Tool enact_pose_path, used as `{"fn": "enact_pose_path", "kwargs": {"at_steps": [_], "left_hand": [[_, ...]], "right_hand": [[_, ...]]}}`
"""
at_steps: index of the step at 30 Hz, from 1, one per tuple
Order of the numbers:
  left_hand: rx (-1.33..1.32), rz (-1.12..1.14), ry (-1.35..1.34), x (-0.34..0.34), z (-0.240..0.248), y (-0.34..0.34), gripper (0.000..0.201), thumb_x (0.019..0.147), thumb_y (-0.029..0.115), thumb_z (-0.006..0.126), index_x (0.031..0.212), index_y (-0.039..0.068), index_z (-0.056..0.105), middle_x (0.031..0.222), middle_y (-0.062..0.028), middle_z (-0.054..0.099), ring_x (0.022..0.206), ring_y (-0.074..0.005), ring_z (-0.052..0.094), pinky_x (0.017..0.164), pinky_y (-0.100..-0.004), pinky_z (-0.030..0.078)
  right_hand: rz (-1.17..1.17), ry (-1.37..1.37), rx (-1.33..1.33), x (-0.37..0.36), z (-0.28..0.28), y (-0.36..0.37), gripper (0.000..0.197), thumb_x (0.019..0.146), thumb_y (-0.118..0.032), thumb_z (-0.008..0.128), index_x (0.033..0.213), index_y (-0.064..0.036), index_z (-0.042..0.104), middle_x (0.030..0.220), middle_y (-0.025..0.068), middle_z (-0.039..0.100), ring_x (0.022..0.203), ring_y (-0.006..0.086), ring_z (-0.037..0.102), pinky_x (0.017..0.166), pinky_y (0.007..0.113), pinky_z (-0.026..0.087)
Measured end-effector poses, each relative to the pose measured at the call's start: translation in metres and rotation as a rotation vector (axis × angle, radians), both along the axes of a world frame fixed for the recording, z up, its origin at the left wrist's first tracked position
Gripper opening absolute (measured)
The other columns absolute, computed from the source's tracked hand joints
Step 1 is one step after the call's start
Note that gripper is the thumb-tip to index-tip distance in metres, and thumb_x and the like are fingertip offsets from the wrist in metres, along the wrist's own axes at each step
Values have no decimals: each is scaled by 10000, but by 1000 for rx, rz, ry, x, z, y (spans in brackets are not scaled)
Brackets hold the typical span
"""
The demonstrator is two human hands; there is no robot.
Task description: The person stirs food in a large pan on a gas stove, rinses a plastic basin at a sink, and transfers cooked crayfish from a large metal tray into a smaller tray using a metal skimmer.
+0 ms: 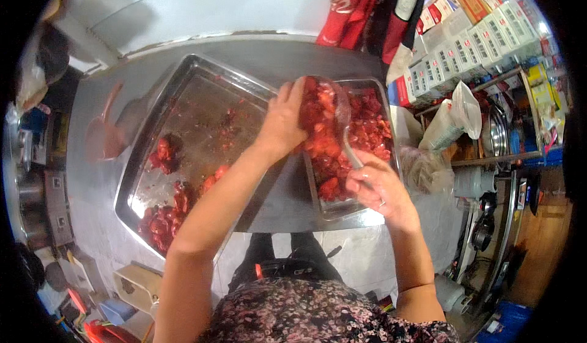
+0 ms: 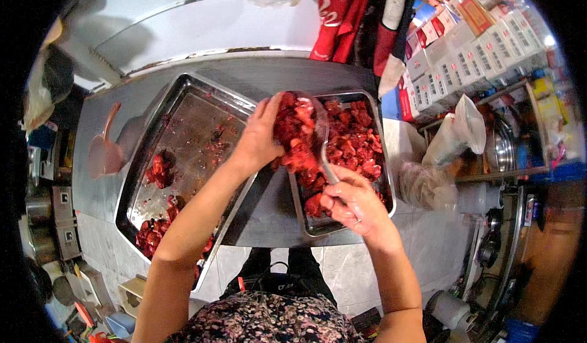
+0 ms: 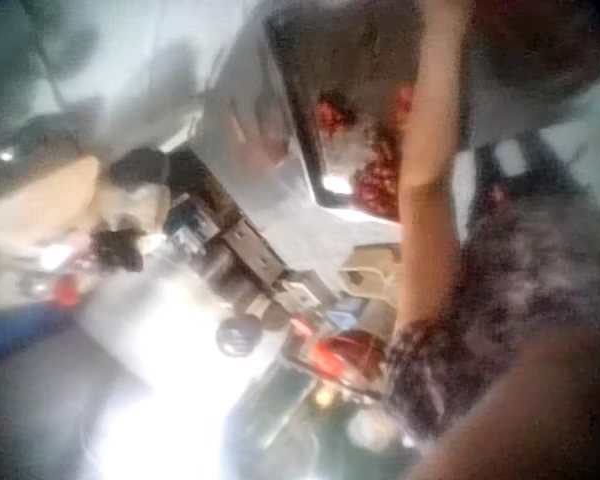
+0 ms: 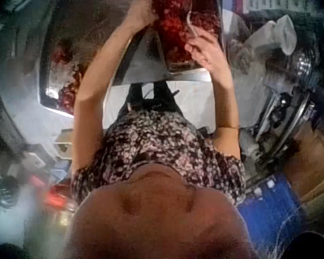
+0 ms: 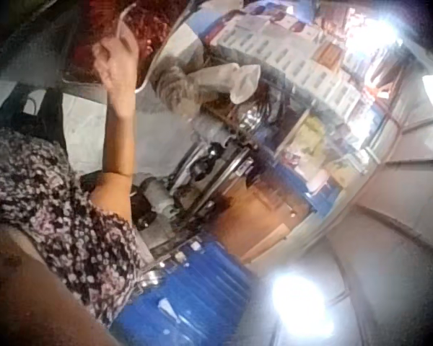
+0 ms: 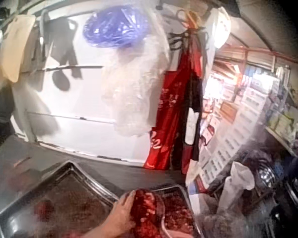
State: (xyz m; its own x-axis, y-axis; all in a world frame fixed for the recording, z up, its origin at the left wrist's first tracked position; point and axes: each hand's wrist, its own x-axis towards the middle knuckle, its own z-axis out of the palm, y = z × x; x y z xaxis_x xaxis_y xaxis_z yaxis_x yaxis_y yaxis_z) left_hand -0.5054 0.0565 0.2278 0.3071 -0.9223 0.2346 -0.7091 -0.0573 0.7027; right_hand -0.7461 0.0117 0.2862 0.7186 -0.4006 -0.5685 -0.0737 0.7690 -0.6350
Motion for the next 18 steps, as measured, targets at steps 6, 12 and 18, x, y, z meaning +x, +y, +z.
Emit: {"fn": "enact_pose_path", "kwargs": {"at_steps": [6, 12, 18], "left_hand": [[64, -69, 37, -39, -77, -55, 861, 652, -69, 637, 1431, -6, 276, 1446, -270, 309, 1314, -469, 310, 1092, -466, 318], [20, 12, 53, -41, -64, -43, 635, 685, -70, 595, 1301, -11, 449, 1395, -266, 382, 1298, -443, 347, 1067, -466, 338], [-133, 240, -6, -19, -64, 48, 522, 689, -54, 592, 1206, 16, 571, 1310, -229, 496, 1246, -389, 448, 1048, -437, 389]], "right_hand": [[-9, 566, -1237, -32, -22, -38, 536, 805, 24, 481, 1337, -45, 482, 639, 149, 559, 516, 253, 538, 532, 340, 452], [-15, 700, -1511, -44, -29, -43, 638, 773, 80, 469, 1389, -80, 430, 756, 246, 524, 612, 291, 527, 658, 358, 468], [-176, 252, -826, -13, -19, -27, 630, 822, 59, 397, 1428, -111, 406, 686, 27, 558, 482, 42, 439, 415, 171, 340]]}}
